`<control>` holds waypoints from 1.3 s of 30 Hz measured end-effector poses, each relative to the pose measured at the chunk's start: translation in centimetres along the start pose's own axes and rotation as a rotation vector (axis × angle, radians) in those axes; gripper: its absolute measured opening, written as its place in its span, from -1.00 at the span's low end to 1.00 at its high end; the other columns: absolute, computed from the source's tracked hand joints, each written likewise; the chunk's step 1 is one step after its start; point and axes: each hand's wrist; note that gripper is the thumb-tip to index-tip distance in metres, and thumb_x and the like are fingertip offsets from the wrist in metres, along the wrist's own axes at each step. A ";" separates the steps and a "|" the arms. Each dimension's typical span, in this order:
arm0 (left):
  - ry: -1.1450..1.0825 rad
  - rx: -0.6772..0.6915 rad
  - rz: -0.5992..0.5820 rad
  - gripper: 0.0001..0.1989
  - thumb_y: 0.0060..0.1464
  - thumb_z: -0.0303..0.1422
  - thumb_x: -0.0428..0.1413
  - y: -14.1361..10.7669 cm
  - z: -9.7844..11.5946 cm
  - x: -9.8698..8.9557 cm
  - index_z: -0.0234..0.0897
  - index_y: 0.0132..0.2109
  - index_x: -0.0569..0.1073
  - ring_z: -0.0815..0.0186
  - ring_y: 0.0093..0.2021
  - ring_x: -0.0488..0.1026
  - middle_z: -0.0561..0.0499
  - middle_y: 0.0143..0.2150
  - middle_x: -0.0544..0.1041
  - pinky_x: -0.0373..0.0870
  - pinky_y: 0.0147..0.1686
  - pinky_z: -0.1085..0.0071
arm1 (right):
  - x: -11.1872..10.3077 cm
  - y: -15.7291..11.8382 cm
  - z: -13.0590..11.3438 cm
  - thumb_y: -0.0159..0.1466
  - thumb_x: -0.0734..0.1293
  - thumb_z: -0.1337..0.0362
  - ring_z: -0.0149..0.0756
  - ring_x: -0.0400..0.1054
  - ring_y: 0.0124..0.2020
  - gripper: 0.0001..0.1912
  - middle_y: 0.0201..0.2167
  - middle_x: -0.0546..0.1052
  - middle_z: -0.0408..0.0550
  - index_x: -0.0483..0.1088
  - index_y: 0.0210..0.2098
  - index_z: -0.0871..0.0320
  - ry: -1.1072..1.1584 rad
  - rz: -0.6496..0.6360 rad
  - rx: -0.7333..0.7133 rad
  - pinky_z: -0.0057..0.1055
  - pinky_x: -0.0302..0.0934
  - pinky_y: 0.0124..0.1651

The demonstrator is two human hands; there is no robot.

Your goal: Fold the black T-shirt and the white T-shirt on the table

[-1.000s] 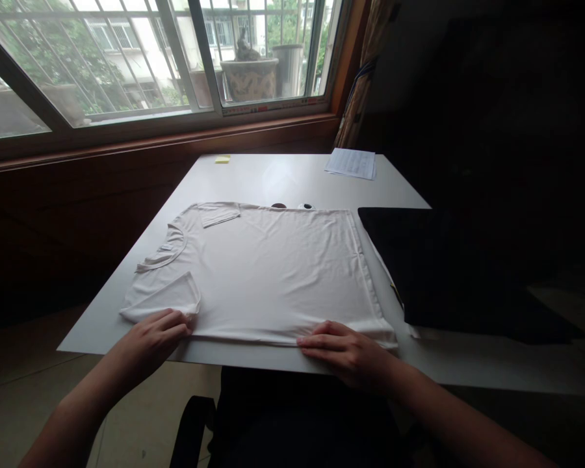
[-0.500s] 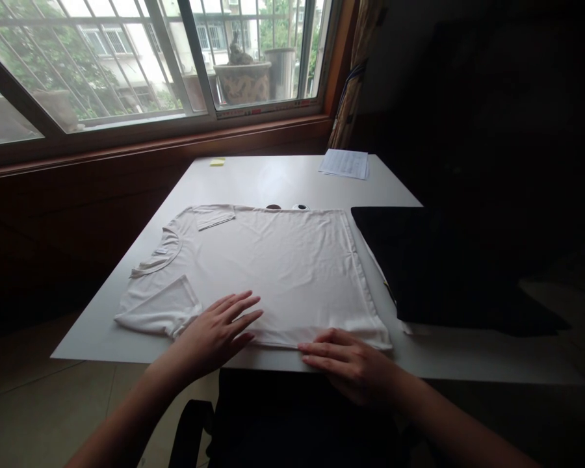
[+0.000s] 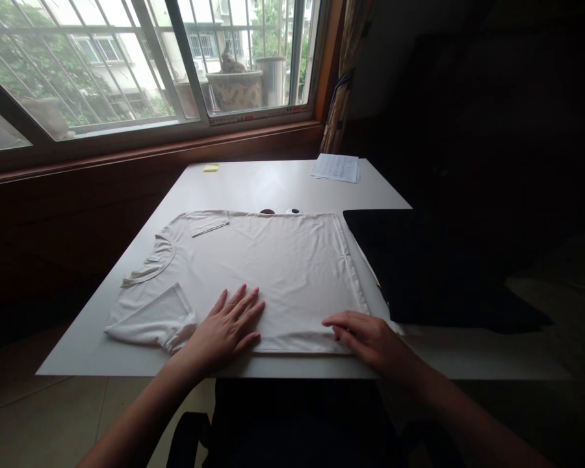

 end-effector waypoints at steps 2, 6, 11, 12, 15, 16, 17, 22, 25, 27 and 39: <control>-0.014 0.035 0.006 -0.36 0.41 0.01 -0.12 0.8 0.3 -0.5 -0.06 0.50 0.02 0.01 0.54 -0.23 0.00 0.56 -0.12 -0.10 0.45 -0.12 | 0.1 1.3 0.8 0.48 0.17 0.28 -0.20 0.50 0.02 -0.69 -0.01 0.60 0.02 0.47 0.10 0.09 -0.121 0.120 -0.022 -0.22 0.38 0.14; -0.054 0.119 0.009 -0.42 0.43 -0.03 -0.13 2.7 1.0 -0.7 -0.06 0.47 0.10 0.03 0.54 -0.20 -0.01 0.55 -0.08 -0.11 0.45 -0.13 | 1.4 2.8 2.4 0.48 0.16 0.30 -0.12 0.32 0.27 -0.60 0.25 0.44 0.11 0.37 0.25 0.14 -0.384 0.135 -0.125 -0.09 0.24 0.32; -0.110 0.153 -0.008 -0.39 0.41 0.00 -0.12 3.2 1.1 -0.1 0.00 0.49 0.02 0.05 0.53 -0.19 0.00 0.54 -0.03 -0.16 0.45 -0.13 | 3.0 1.7 3.7 0.48 0.18 0.17 -0.05 -0.08 0.49 -0.47 0.46 0.15 0.02 0.19 0.41 0.10 -0.643 -0.011 -0.176 0.02 0.03 0.44; -0.111 0.154 -0.013 -0.38 0.41 0.00 -0.12 3.1 1.0 0.0 0.01 0.49 0.00 0.05 0.53 -0.20 0.01 0.54 -0.04 -0.18 0.46 -0.13 | 3.1 1.2 3.9 0.49 0.17 0.14 -0.06 -0.11 0.50 -0.44 0.48 0.11 -0.01 0.15 0.43 0.07 -0.671 -0.021 -0.172 0.03 -0.01 0.45; -0.102 0.162 -0.017 -0.38 0.41 0.00 -0.12 2.6 0.7 -0.1 0.03 0.50 -0.03 0.07 0.54 -0.21 0.04 0.55 -0.07 -0.23 0.47 -0.11 | 3.0 0.1 4.5 0.49 0.16 0.06 -0.08 -0.18 0.51 -0.38 0.51 0.00 -0.07 0.03 0.48 0.00 -0.705 -0.035 -0.156 0.04 -0.09 0.47; -0.100 0.164 -0.014 -0.38 0.41 0.00 -0.12 2.5 0.6 -0.2 0.03 0.50 -0.04 0.08 0.54 -0.21 0.05 0.55 -0.07 -0.24 0.47 -0.10 | 2.9 -0.2 4.7 0.48 0.16 0.03 -0.08 -0.19 0.51 -0.36 0.51 -0.02 -0.08 0.00 0.49 -0.02 -0.709 -0.038 -0.150 0.04 -0.11 0.48; -0.097 0.165 -0.010 -0.37 0.41 0.00 -0.12 2.3 0.6 -0.3 0.04 0.50 -0.05 0.09 0.54 -0.21 0.05 0.55 -0.07 -0.25 0.47 -0.09 | 2.8 -0.4 4.8 0.48 0.16 0.01 -0.08 -0.20 0.52 -0.35 0.52 -0.05 -0.09 -0.04 0.49 -0.03 -0.713 -0.045 -0.143 0.04 -0.12 0.48; -0.070 0.149 -0.001 -0.36 0.41 0.01 -0.12 1.8 0.6 -0.5 0.04 0.50 -0.09 0.11 0.54 -0.20 0.07 0.55 -0.08 -0.29 0.48 -0.05 | 2.7 -1.0 5.3 0.48 0.14 -0.06 -0.09 -0.23 0.52 -0.28 0.53 -0.14 -0.08 -0.17 0.52 -0.05 -0.746 -0.065 -0.107 0.04 -0.15 0.49; -0.045 0.141 -0.005 -0.34 0.41 0.02 -0.13 1.7 0.6 -0.4 0.03 0.51 -0.12 0.11 0.54 -0.21 0.06 0.55 -0.09 -0.31 0.48 -0.05 | 2.6 -1.1 5.5 0.46 0.14 -0.11 -0.08 -0.22 0.52 -0.21 0.53 -0.16 -0.03 -0.25 0.52 -0.02 -0.752 -0.059 -0.107 0.06 -0.15 0.49; -0.030 0.138 -0.008 -0.33 0.41 0.03 -0.14 1.6 0.6 -0.3 0.02 0.51 -0.15 0.11 0.54 -0.22 0.06 0.55 -0.10 -0.31 0.48 -0.04 | 2.5 -1.3 5.6 0.46 0.14 -0.13 -0.07 -0.21 0.51 -0.17 0.53 -0.16 0.01 -0.31 0.53 0.00 -0.758 -0.052 -0.109 0.05 -0.14 0.48; -0.012 0.134 -0.017 -0.32 0.41 0.03 -0.16 1.6 0.8 -0.4 -0.03 0.52 -0.15 0.11 0.54 -0.23 0.03 0.55 -0.12 -0.38 0.48 -0.02 | 3.0 1.7 4.4 0.51 0.09 0.00 -0.08 -0.20 0.51 -0.24 0.50 -0.05 0.14 -0.26 0.53 0.19 -0.804 0.105 -0.090 0.03 -0.12 0.48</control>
Point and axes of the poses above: each hand's wrist, its own y-axis towards the middle knuckle, its own x-axis out of the palm, z = x × y
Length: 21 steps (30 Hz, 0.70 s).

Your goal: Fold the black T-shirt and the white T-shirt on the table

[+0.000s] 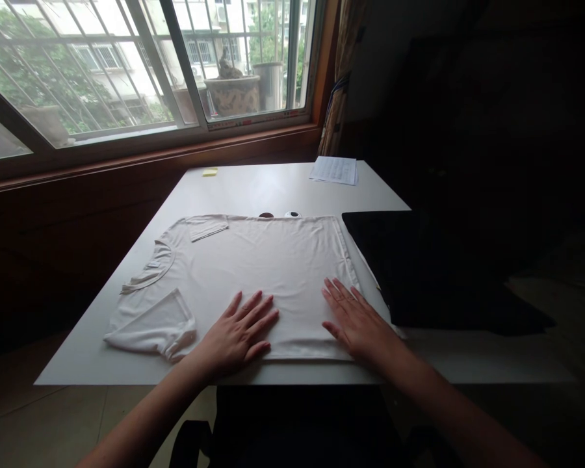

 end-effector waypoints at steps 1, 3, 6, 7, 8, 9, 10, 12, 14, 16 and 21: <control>-0.003 0.000 0.000 -0.32 0.41 0.03 -0.16 0.0 0.0 0.0 -0.03 0.52 -0.15 0.11 0.54 -0.23 0.03 0.55 -0.12 -0.38 0.48 -0.02 | 0.2 0.8 -0.4 0.51 0.09 0.01 -0.07 -0.22 0.52 -0.26 0.50 -0.05 0.15 -0.22 0.52 0.21 0.003 0.000 -0.004 0.03 -0.13 0.48; -0.012 0.000 -0.002 -0.32 0.41 0.03 -0.16 0.0 0.0 0.0 -0.04 0.52 -0.14 0.10 0.54 -0.23 0.02 0.55 -0.12 -0.37 0.48 -0.02 | 0.7 1.9 -1.2 0.51 0.10 0.02 -0.07 -0.22 0.52 -0.28 0.50 -0.04 0.17 -0.15 0.51 0.24 0.016 -0.019 -0.009 0.04 -0.12 0.48; -0.024 -0.001 -0.010 -0.31 0.41 0.03 -0.16 0.0 0.0 -0.1 -0.05 0.52 -0.15 0.09 0.54 -0.23 0.01 0.55 -0.13 -0.35 0.48 -0.05 | 1.6 2.2 -1.5 0.49 0.11 -0.01 -0.06 -0.21 0.51 -0.25 0.49 -0.03 0.19 -0.13 0.51 0.25 0.043 -0.050 -0.019 0.05 -0.11 0.48; -0.027 -0.003 -0.011 -0.31 0.41 0.03 -0.16 0.0 0.0 -0.1 -0.05 0.52 -0.16 0.08 0.54 -0.23 0.00 0.55 -0.13 -0.34 0.48 -0.06 | 1.8 1.9 -1.4 0.49 0.12 -0.02 -0.06 -0.20 0.51 -0.24 0.49 -0.03 0.18 -0.14 0.51 0.25 0.048 -0.052 -0.023 0.04 -0.11 0.48; -0.030 -0.004 -0.010 -0.31 0.41 0.03 -0.15 0.0 0.0 -0.1 -0.06 0.52 -0.16 0.08 0.54 -0.23 0.00 0.55 -0.13 -0.32 0.47 -0.06 | 1.9 1.6 -1.3 0.49 0.12 -0.02 -0.07 -0.20 0.51 -0.23 0.50 -0.04 0.17 -0.16 0.52 0.23 0.051 -0.050 -0.023 0.04 -0.12 0.48; -0.033 -0.006 -0.009 -0.30 0.41 0.03 -0.15 0.0 0.0 -0.2 -0.06 0.52 -0.16 0.08 0.54 -0.22 -0.01 0.55 -0.13 -0.31 0.47 -0.06 | 1.9 1.3 -1.0 0.49 0.12 -0.02 -0.08 -0.20 0.51 -0.23 0.50 -0.04 0.16 -0.19 0.52 0.21 0.053 -0.046 -0.022 0.03 -0.13 0.48; -0.035 -0.009 -0.007 -0.30 0.41 0.03 -0.15 0.0 0.0 -0.2 -0.06 0.52 -0.16 0.08 0.54 -0.22 -0.01 0.55 -0.12 -0.30 0.47 -0.06 | 1.9 0.9 -0.8 0.49 0.12 -0.02 -0.08 -0.19 0.51 -0.22 0.50 -0.05 0.15 -0.22 0.53 0.19 0.053 -0.041 -0.019 0.03 -0.13 0.48; -0.039 -0.017 -0.002 -0.29 0.40 0.03 -0.14 0.0 0.0 -0.2 -0.06 0.52 -0.16 0.08 0.54 -0.20 -0.01 0.55 -0.11 -0.28 0.47 -0.05 | 1.8 0.4 -0.4 0.48 0.13 -0.02 -0.08 -0.17 0.51 -0.20 0.51 -0.06 0.13 -0.29 0.53 0.15 0.053 -0.033 -0.006 0.02 -0.12 0.48; -0.040 -0.025 0.002 -0.29 0.40 0.04 -0.13 0.0 0.1 -0.1 -0.06 0.52 -0.15 0.07 0.54 -0.18 -0.03 0.55 -0.10 -0.24 0.47 -0.05 | 1.8 0.2 -0.2 0.48 0.13 -0.03 -0.08 -0.15 0.51 -0.18 0.51 -0.07 0.12 -0.33 0.53 0.12 0.051 -0.029 0.005 0.01 -0.11 0.48; -0.037 -0.021 0.005 -0.28 0.39 0.05 -0.12 -0.1 0.0 -0.2 -0.06 0.52 -0.13 0.06 0.53 -0.15 -0.04 0.55 -0.07 -0.19 0.47 -0.04 | 1.8 0.2 -0.2 0.48 0.13 -0.04 -0.08 -0.14 0.50 -0.17 0.51 -0.08 0.11 -0.35 0.53 0.11 0.047 -0.023 0.008 0.02 -0.11 0.48; -0.012 -0.046 0.024 -0.35 0.40 0.04 -0.14 1.3 -1.7 -0.7 -0.08 0.49 0.03 0.06 0.51 -0.04 -0.03 0.53 0.03 -0.07 0.45 -0.04 | 2.1 0.2 -0.3 0.48 0.13 -0.03 -0.06 -0.13 0.50 -0.15 0.51 -0.05 0.14 -0.41 0.53 0.13 0.018 0.002 -0.013 0.04 -0.08 0.46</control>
Point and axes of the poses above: each hand's wrist, its own y-axis towards the middle knuckle, its own x-axis out of the palm, z = x × y
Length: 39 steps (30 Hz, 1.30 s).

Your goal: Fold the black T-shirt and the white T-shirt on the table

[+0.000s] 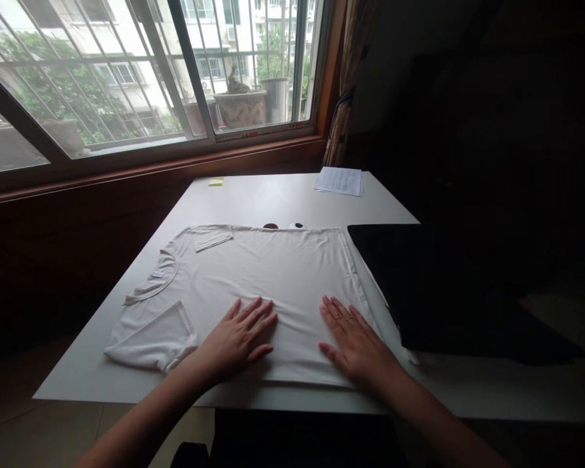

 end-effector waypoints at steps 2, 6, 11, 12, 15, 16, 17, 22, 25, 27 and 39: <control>0.015 -0.062 0.032 -0.38 0.42 0.00 -0.15 1.7 -1.7 -0.1 -0.14 0.47 0.10 0.05 0.50 0.00 -0.08 0.51 0.08 -0.03 0.43 -0.05 | 0.0 0.0 0.0 0.48 0.14 -0.02 -0.05 -0.10 0.49 -0.15 0.50 -0.03 0.15 -0.40 0.53 0.14 -0.005 0.009 -0.003 0.04 -0.05 0.45; 0.033 -0.246 0.015 -0.41 0.41 -0.09 -0.11 6.6 -7.2 0.1 -0.29 0.44 0.18 0.01 0.50 -0.01 -0.20 0.50 0.09 0.04 0.41 -0.04 | -1.0 0.8 0.3 0.46 0.15 -0.05 0.01 0.06 0.44 -0.22 0.46 0.13 0.10 -0.18 0.53 0.09 0.011 -0.003 0.005 0.08 0.00 0.42; 0.014 -0.514 0.019 -0.39 0.38 -0.20 -0.10 13.0 -14.2 0.8 -0.38 0.45 0.12 0.01 0.52 -0.09 -0.24 0.52 0.02 -0.04 0.43 0.01 | -3.2 5.9 0.4 0.48 0.11 -0.01 0.01 0.22 0.33 -0.38 0.36 0.32 0.12 0.17 0.42 0.15 0.066 -0.008 0.098 0.00 0.07 0.38; 0.012 -0.543 0.029 -0.38 0.38 -0.20 -0.12 13.9 -15.2 0.9 -0.41 0.46 0.10 -0.01 0.52 -0.10 -0.26 0.52 0.00 -0.04 0.43 0.01 | -3.3 7.5 0.4 0.49 0.08 0.01 -0.01 0.20 0.34 -0.38 0.37 0.30 0.14 0.18 0.41 0.19 0.086 -0.008 0.105 -0.03 0.05 0.40; 0.008 -0.611 0.061 -0.36 0.40 -0.18 -0.18 16.1 -16.9 1.6 -0.47 0.47 0.06 -0.02 0.53 -0.14 -0.29 0.53 -0.05 -0.06 0.43 0.00 | -2.7 13.2 0.2 0.50 0.03 0.03 -0.05 0.03 0.44 -0.36 0.45 0.15 0.18 0.15 0.41 0.31 0.151 -0.024 0.116 -0.10 -0.10 0.47; 0.006 -0.630 0.070 -0.36 0.40 -0.17 -0.20 16.5 -17.2 1.9 -0.46 0.47 0.06 -0.01 0.53 -0.15 -0.28 0.54 -0.06 -0.08 0.43 0.00 | -2.2 15.2 0.1 0.50 0.03 0.04 -0.05 -0.03 0.47 -0.35 0.46 0.11 0.19 0.15 0.41 0.34 0.169 -0.041 0.123 -0.10 -0.14 0.48; 0.004 -0.648 0.078 -0.36 0.40 -0.16 -0.22 16.9 -17.3 2.2 -0.45 0.47 0.06 0.00 0.53 -0.15 -0.26 0.54 -0.06 -0.10 0.43 -0.01 | -1.6 17.2 0.1 0.50 0.03 0.06 -0.04 -0.06 0.48 -0.35 0.47 0.08 0.20 0.13 0.41 0.37 0.184 -0.058 0.149 -0.10 -0.17 0.49; -0.008 -0.695 0.095 -0.35 0.40 -0.11 -0.31 17.2 -17.2 3.5 -0.32 0.48 0.08 0.08 0.53 -0.14 -0.14 0.54 -0.03 -0.21 0.46 -0.02 | 1.8 26.0 0.5 0.50 0.01 0.10 -0.05 -0.16 0.50 -0.34 0.50 -0.02 0.21 0.04 0.44 0.41 0.229 -0.120 0.251 -0.11 -0.22 0.48; -0.014 -0.720 0.092 -0.33 0.39 -0.06 -0.32 17.0 -17.5 3.7 -0.27 0.48 0.08 0.10 0.53 -0.15 -0.10 0.55 -0.05 -0.22 0.46 -0.02 | 3.5 28.8 1.0 0.50 -0.01 0.06 -0.02 -0.17 0.50 -0.31 0.50 -0.04 0.25 0.03 0.44 0.44 0.231 -0.138 0.281 -0.06 -0.22 0.47; -0.017 -0.748 0.088 -0.31 0.37 -0.02 -0.33 16.8 -17.9 3.7 -0.26 0.49 0.07 0.09 0.54 -0.17 -0.10 0.55 -0.05 -0.24 0.46 -0.04 | 4.4 29.6 1.5 0.50 -0.01 0.01 -0.03 -0.21 0.51 -0.28 0.50 -0.05 0.24 0.01 0.44 0.43 0.227 -0.145 0.299 -0.05 -0.29 0.48; -0.031 -0.796 0.082 -0.26 0.35 0.03 -0.33 16.9 -18.4 3.9 -0.27 0.50 0.03 0.07 0.54 -0.21 -0.10 0.56 -0.09 -0.32 0.47 -0.04 | 5.2 26.2 7.2 0.48 -0.04 -0.09 -0.11 -0.34 0.53 -0.20 0.54 -0.18 0.14 -0.12 0.50 0.34 0.134 -0.146 0.448 -0.09 -0.46 0.49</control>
Point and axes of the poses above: each hand's wrist, its own y-axis towards the middle knuckle, its own x-axis out of the palm, z = x × y
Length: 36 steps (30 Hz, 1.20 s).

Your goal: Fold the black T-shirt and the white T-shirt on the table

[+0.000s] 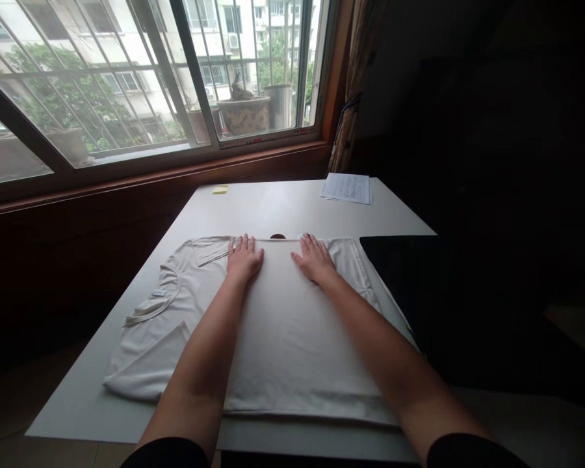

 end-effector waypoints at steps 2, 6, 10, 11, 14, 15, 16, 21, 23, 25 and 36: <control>0.002 -0.002 0.005 -0.25 0.35 0.03 -0.33 0.0 0.0 0.0 -0.29 0.50 0.03 0.07 0.54 -0.21 -0.11 0.56 -0.10 -0.32 0.47 -0.04 | 0.0 -0.1 1.3 0.47 -0.05 -0.10 -0.11 -0.33 0.53 -0.20 0.54 -0.18 0.13 -0.12 0.50 0.34 -0.014 0.009 0.040 -0.09 -0.46 0.49; 0.007 -0.012 0.007 -0.24 0.34 0.04 -0.33 0.1 0.0 0.0 -0.29 0.50 0.04 0.05 0.54 -0.20 -0.12 0.56 -0.09 -0.32 0.47 -0.03 | -0.2 -0.4 3.7 0.46 -0.05 -0.12 -0.08 -0.33 0.53 -0.17 0.53 -0.18 0.15 -0.10 0.49 0.36 -0.036 0.022 0.128 -0.09 -0.44 0.49; 0.013 -0.022 0.006 -0.23 0.33 0.06 -0.33 0.1 0.0 0.0 -0.29 0.50 0.03 0.01 0.54 -0.21 -0.13 0.56 -0.10 -0.31 0.47 -0.03 | -0.5 -0.5 5.8 0.45 -0.06 -0.16 -0.02 -0.32 0.52 -0.13 0.53 -0.17 0.18 -0.10 0.49 0.38 -0.050 0.042 0.225 -0.07 -0.42 0.49; 0.014 -0.023 0.006 -0.23 0.33 0.07 -0.33 0.1 0.0 0.0 -0.29 0.50 0.02 0.01 0.54 -0.22 -0.12 0.56 -0.10 -0.31 0.47 -0.03 | -0.6 -0.5 6.4 0.44 -0.06 -0.16 -0.02 -0.31 0.52 -0.12 0.53 -0.17 0.19 -0.10 0.49 0.39 -0.053 0.045 0.244 -0.08 -0.42 0.49; 0.020 -0.035 0.002 -0.22 0.33 0.08 -0.32 0.1 0.1 -0.1 -0.27 0.50 0.02 -0.02 0.54 -0.23 -0.12 0.56 -0.11 -0.31 0.47 -0.03 | -0.9 -0.4 7.7 0.44 -0.06 -0.17 -0.03 -0.31 0.52 -0.12 0.53 -0.17 0.19 -0.09 0.49 0.39 -0.076 0.046 0.287 -0.08 -0.41 0.49; 0.022 -0.041 0.001 -0.23 0.33 0.08 -0.32 0.2 0.1 -0.1 -0.26 0.50 0.02 -0.02 0.54 -0.23 -0.11 0.56 -0.11 -0.31 0.47 -0.03 | -0.9 -0.4 8.0 0.44 -0.07 -0.17 -0.04 -0.32 0.52 -0.12 0.53 -0.18 0.18 -0.10 0.49 0.38 -0.085 0.045 0.300 -0.09 -0.40 0.49; 0.024 -0.046 -0.001 -0.23 0.33 0.07 -0.32 0.2 0.1 -0.1 -0.25 0.50 0.02 -0.03 0.54 -0.24 -0.10 0.56 -0.11 -0.31 0.47 -0.03 | -0.9 -0.4 8.3 0.43 -0.07 -0.17 -0.05 -0.31 0.52 -0.12 0.53 -0.17 0.17 -0.10 0.49 0.37 -0.093 0.045 0.311 -0.09 -0.39 0.49; 0.028 -0.053 -0.008 -0.24 0.33 0.07 -0.31 0.2 0.2 -0.2 -0.24 0.50 0.03 -0.02 0.54 -0.25 -0.08 0.56 -0.12 -0.32 0.47 -0.03 | -0.8 -0.2 8.9 0.43 -0.09 -0.18 -0.06 -0.29 0.52 -0.11 0.53 -0.16 0.17 -0.09 0.49 0.36 -0.103 0.050 0.323 -0.11 -0.36 0.49; 0.026 -0.052 -0.011 -0.24 0.33 0.06 -0.31 0.2 0.2 -0.3 -0.25 0.50 0.03 -0.02 0.54 -0.25 -0.09 0.56 -0.13 -0.32 0.47 -0.03 | -0.8 -0.2 8.9 0.43 -0.10 -0.19 -0.07 -0.30 0.52 -0.11 0.53 -0.16 0.16 -0.09 0.49 0.36 -0.106 0.051 0.322 -0.11 -0.37 0.49; 0.024 -0.051 -0.011 -0.24 0.33 0.06 -0.32 0.2 0.2 -0.3 -0.25 0.50 0.03 -0.02 0.54 -0.25 -0.09 0.56 -0.13 -0.32 0.47 -0.03 | -0.7 -0.2 8.8 0.43 -0.10 -0.19 -0.08 -0.30 0.52 -0.11 0.53 -0.16 0.16 -0.10 0.49 0.36 -0.110 0.049 0.322 -0.11 -0.38 0.49; 0.006 -0.041 0.028 -0.27 0.34 0.04 -0.28 -0.1 0.3 -0.2 -0.23 0.49 0.08 -0.01 0.54 -0.20 -0.08 0.56 -0.08 -0.26 0.46 -0.03 | -0.7 -0.1 8.8 0.43 -0.11 -0.18 -0.08 -0.31 0.52 -0.11 0.53 -0.17 0.15 -0.11 0.50 0.36 -0.127 0.037 0.327 -0.10 -0.36 0.49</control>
Point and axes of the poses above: each hand's wrist, its own y-axis towards the middle knuckle, its own x-axis out of the palm, z = x × y
